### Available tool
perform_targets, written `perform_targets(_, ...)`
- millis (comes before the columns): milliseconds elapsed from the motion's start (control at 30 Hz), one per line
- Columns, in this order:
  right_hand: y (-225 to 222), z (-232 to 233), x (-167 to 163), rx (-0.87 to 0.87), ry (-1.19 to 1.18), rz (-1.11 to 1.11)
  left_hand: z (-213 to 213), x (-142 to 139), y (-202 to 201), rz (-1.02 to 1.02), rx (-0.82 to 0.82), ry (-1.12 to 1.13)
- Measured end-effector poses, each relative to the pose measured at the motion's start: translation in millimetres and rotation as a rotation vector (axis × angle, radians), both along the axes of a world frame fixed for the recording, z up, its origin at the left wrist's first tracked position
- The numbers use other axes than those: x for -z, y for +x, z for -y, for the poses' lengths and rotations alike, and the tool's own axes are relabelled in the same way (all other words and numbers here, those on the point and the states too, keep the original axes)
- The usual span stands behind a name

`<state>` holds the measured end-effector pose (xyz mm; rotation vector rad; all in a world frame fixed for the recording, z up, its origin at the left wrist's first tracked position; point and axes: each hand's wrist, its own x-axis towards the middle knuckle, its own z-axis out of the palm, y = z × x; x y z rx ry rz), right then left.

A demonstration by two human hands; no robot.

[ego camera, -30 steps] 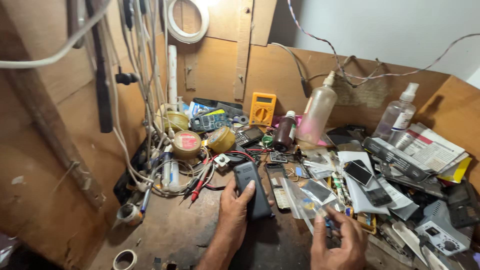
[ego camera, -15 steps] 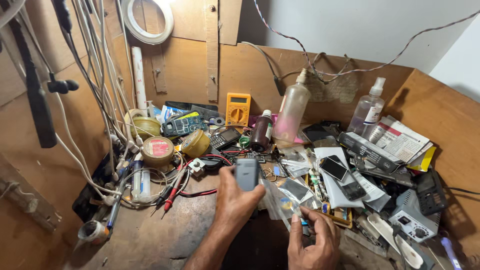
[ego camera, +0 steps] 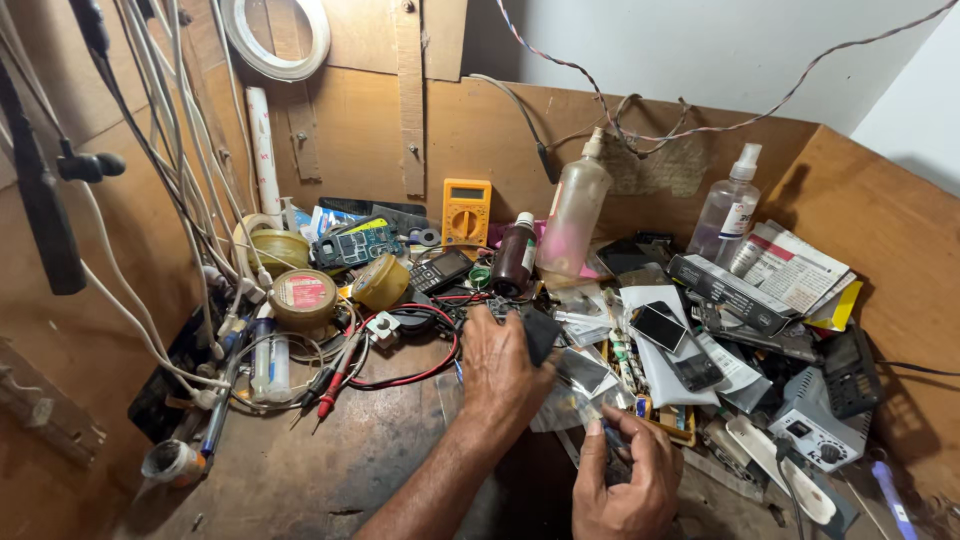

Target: The person uses a small tool to pry open a black electronic device, removes a battery, and manipulates internal components. They handle a plastic bag and a multimeter probe while working on the device.

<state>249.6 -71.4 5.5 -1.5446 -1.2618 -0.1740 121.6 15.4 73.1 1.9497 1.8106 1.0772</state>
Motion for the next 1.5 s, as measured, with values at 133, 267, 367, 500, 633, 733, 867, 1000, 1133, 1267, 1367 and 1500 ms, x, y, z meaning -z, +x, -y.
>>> perform_targets(133,6.4,-2.2,2.4,0.013,0.051,0.175,-16.1,5.9,-2.3,-0.073,-0.043,-0.084)
perform_targets(267,9.0,-4.4,5.3,0.010,0.059,0.188,-22.8,20.0,-4.1,-0.101,-0.072,-0.016)
perform_targets(367,8.9,-5.2,6.4,0.006,0.088,0.185,-26.2,27.7,-4.9,-0.095,-0.095,0.022)
perform_targets(500,8.2,-5.7,6.5,0.018,0.091,0.169,-24.7,29.0,-3.3,-0.089,-0.101,0.041)
perform_targets(633,8.4,-5.0,5.6,0.014,0.090,0.184,-15.8,23.6,-4.9,-0.054,-0.116,0.010)
perform_targets(733,8.5,-3.6,4.0,0.012,0.094,0.187,-6.5,19.3,-10.1,-0.040,-0.122,0.054)
perform_targets(867,6.7,-1.2,0.8,-0.007,0.109,0.201,9.0,17.4,-22.4,0.042,-0.092,0.242)
perform_targets(1000,1.9,2.8,-1.9,0.001,0.084,0.184,35.0,18.3,-34.8,0.120,-0.055,0.305)
perform_targets(1133,0.3,6.1,-4.7,-0.029,0.094,0.187,63.2,14.2,-50.9,0.218,-0.038,0.258)
perform_targets(1267,0.8,8.1,-6.5,-0.068,0.106,0.247,89.4,11.0,-68.0,0.247,-0.025,0.111)
perform_targets(1367,0.1,9.1,-7.1,-0.074,0.097,0.247,101.0,11.2,-71.8,0.261,0.022,0.001)
perform_targets(1500,-1.0,11.4,-9.3,-0.094,0.085,0.260,111.3,14.9,-67.5,0.307,0.032,0.026)
